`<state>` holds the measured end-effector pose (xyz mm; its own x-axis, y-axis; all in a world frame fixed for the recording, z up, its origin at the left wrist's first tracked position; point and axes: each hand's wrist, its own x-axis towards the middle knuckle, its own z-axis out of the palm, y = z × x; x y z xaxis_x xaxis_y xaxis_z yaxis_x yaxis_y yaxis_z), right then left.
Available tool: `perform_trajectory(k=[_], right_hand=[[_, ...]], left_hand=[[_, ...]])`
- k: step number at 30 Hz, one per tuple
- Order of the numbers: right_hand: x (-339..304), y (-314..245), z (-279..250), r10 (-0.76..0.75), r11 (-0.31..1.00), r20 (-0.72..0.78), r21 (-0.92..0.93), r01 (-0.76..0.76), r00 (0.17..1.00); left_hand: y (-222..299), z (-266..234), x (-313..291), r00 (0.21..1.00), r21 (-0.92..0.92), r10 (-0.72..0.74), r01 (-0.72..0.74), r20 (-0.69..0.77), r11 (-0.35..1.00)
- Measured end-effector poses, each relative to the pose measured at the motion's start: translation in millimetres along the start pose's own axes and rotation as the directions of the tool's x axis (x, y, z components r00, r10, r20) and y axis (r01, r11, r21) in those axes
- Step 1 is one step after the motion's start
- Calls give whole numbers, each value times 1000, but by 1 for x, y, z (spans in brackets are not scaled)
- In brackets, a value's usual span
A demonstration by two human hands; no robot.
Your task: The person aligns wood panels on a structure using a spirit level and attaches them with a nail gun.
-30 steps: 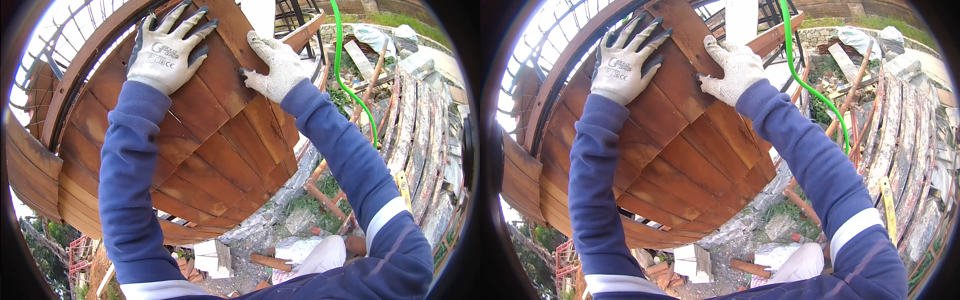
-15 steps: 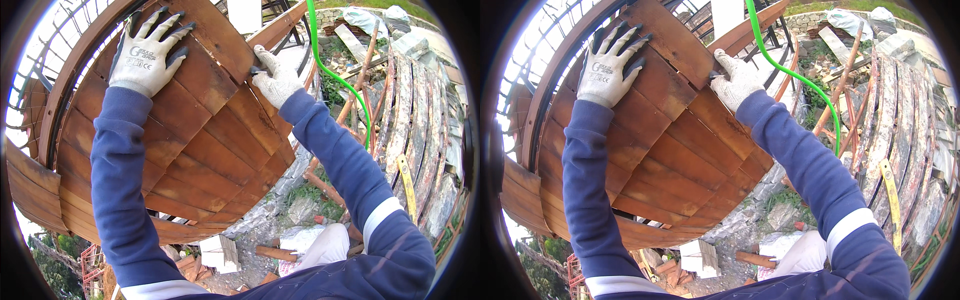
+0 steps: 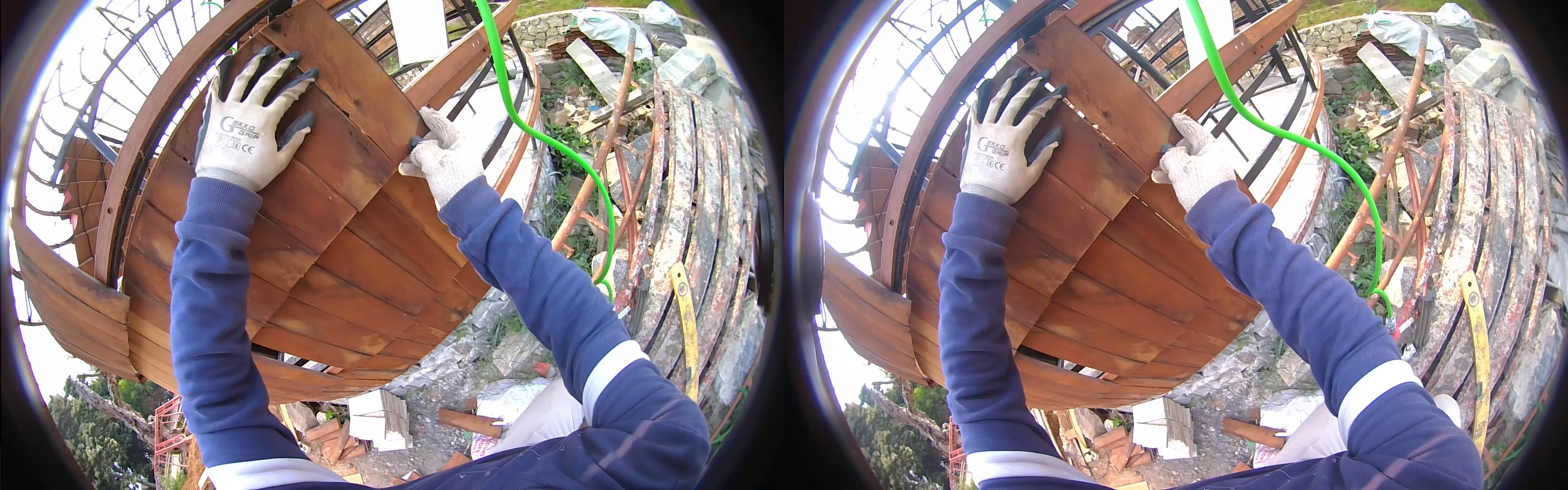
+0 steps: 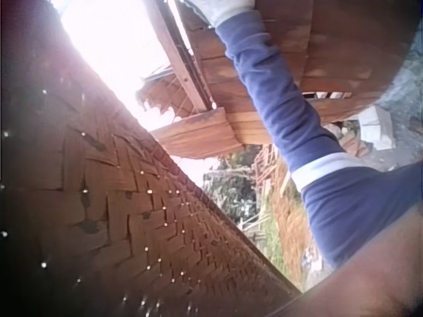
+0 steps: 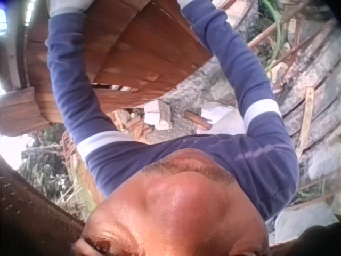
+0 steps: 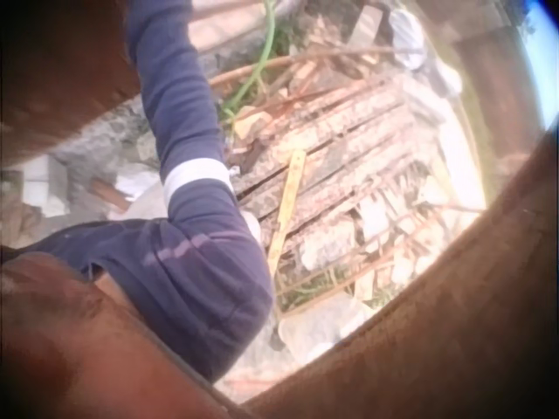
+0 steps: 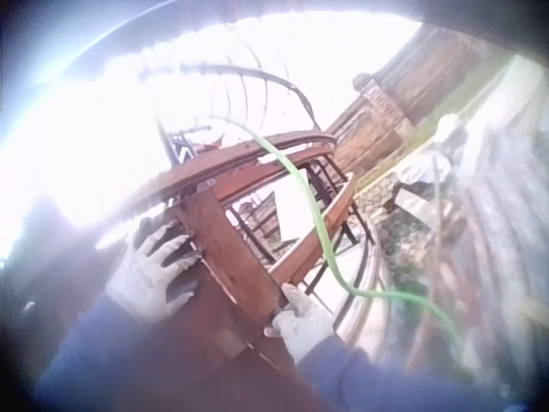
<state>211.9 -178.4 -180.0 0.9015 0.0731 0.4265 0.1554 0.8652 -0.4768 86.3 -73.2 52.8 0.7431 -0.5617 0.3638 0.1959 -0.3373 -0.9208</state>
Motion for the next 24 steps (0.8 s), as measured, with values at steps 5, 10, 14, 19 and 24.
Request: perform_trajectory(k=[5,10,14,19,24], right_hand=[[3,-2,-4,15,999,20,-35,-14,1000],[3,4,-7,-27,999,43,-24,29,999],[4,4,-8,-29,1000,49,-5,30,998],[-8,5,-13,-15,1000,81,-15,16,997],[-81,11,-50,5,974,97,-228,17,995]], left_hand=[[-1,0,-1,1000,-10,11,-11,-7,1000],[-2,4,0,1000,-8,17,-17,-18,1000],[-3,7,1,994,44,40,-35,-100,998],[-3,9,0,995,34,26,-22,-100,999],[-3,11,0,995,-3,29,-29,-99,1000]])
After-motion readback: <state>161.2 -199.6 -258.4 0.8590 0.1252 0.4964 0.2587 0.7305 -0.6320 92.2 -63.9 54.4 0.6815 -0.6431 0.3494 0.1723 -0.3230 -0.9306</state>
